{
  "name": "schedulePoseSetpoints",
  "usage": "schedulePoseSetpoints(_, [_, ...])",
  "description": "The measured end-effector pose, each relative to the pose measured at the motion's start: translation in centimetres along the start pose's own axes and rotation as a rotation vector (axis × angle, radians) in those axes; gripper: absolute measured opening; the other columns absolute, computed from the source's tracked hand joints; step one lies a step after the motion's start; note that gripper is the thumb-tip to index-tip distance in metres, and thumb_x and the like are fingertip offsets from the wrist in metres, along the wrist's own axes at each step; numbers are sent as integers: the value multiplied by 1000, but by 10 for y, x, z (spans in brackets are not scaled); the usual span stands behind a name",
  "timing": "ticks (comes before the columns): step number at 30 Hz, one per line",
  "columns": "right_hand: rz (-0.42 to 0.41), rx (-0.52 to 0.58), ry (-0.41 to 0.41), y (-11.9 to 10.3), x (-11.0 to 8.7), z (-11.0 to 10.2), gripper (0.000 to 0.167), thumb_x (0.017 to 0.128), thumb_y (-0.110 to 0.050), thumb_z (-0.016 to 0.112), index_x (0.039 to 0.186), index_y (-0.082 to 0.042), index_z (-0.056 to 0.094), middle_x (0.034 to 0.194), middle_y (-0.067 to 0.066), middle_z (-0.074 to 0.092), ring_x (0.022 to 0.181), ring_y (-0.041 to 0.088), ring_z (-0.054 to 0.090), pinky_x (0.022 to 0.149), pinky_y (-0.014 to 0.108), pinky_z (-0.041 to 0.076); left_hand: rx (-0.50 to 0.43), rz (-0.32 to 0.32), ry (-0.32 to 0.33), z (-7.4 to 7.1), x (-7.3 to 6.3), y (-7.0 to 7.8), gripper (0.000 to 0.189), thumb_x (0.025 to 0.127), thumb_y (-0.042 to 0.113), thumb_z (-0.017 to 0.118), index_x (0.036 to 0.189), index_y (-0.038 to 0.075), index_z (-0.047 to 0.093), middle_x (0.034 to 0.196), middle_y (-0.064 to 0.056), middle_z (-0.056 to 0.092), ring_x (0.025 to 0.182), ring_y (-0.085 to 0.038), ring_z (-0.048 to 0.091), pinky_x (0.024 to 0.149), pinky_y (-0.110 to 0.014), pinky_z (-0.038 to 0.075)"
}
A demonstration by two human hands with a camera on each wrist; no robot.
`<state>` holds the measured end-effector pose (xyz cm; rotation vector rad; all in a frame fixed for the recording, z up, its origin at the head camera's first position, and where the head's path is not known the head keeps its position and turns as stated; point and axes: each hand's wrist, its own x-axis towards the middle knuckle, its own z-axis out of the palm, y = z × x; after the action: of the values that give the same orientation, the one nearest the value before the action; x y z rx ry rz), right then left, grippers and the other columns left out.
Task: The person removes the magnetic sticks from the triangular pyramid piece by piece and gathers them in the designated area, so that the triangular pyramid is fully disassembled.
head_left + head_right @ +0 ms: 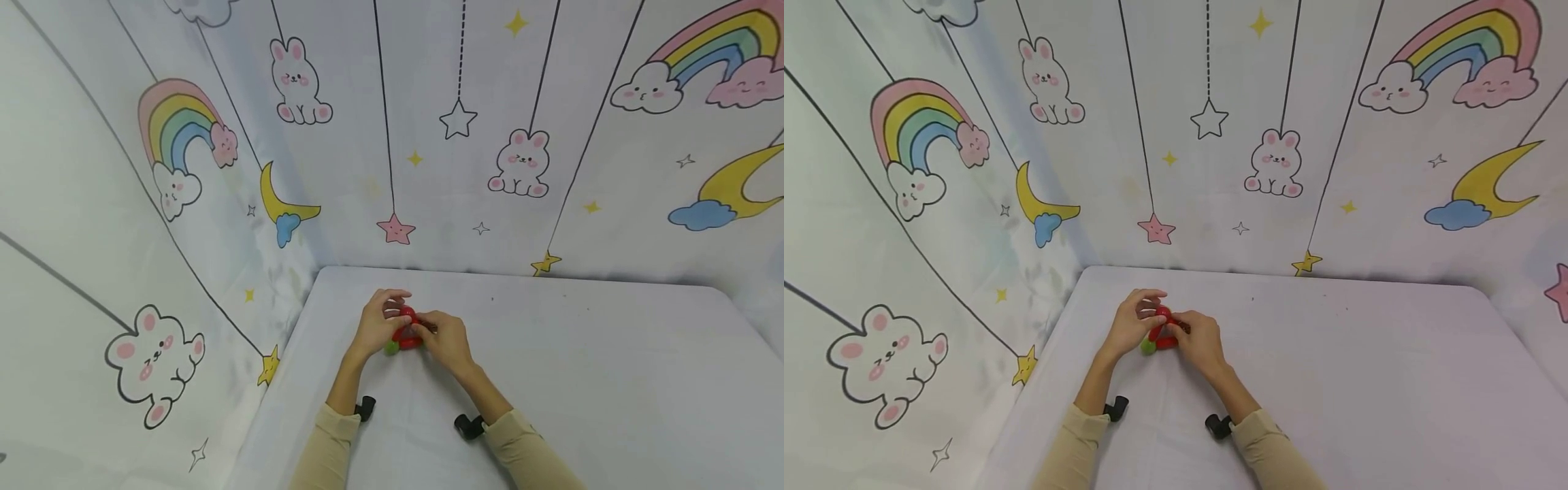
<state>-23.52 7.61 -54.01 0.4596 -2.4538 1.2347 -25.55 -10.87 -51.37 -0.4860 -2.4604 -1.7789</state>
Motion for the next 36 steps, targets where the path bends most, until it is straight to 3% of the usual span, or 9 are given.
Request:
schedulePoseSetpoints(12, [48, 55, 21, 7, 2, -7, 24, 90, -10, 82, 114, -4, 80, 104, 10, 79, 94, 27, 77, 83, 43, 62, 13, -10, 34, -5, 2, -2, 46, 92, -3, 76, 134, 14, 66, 127, -19, 56, 119, -31, 65, 101, -38, 55])
schedulePoseSetpoints(19, [110, 68, 37, 12, 7, -13, 22, 95, -9, 77, 115, -2, 78, 106, 11, 78, 92, 27, 77, 82, 42, 63, -30, -15, 64, -7, 5, -1, 44, 92, -5, 76, 132, 12, 68, 127, -14, 57, 118, -32, 66, 102, -41, 54])
schedulePoseSetpoints(26, [188, 81, 73, 15, 8, -19, 18, 96, -9, 76, 114, -4, 77, 108, 13, 76, 90, 27, 77, 79, 44, 62, -85, -21, 100, -12, 7, -7, 42, 93, -4, 74, 132, 9, 67, 131, -18, 56, 119, -36, 65, 104, -48, 53])
schedulePoseSetpoints(36, [266, 66, 96, 23, 11, -25, 19, 97, -10, 74, 114, -3, 76, 109, 13, 76, 94, 30, 76, 82, 45, 61, -122, -86, 131, -21, 9, -17, 38, 97, -2, 70, 133, 10, 66, 134, -12, 55, 121, -30, 65, 100, -35, 55])
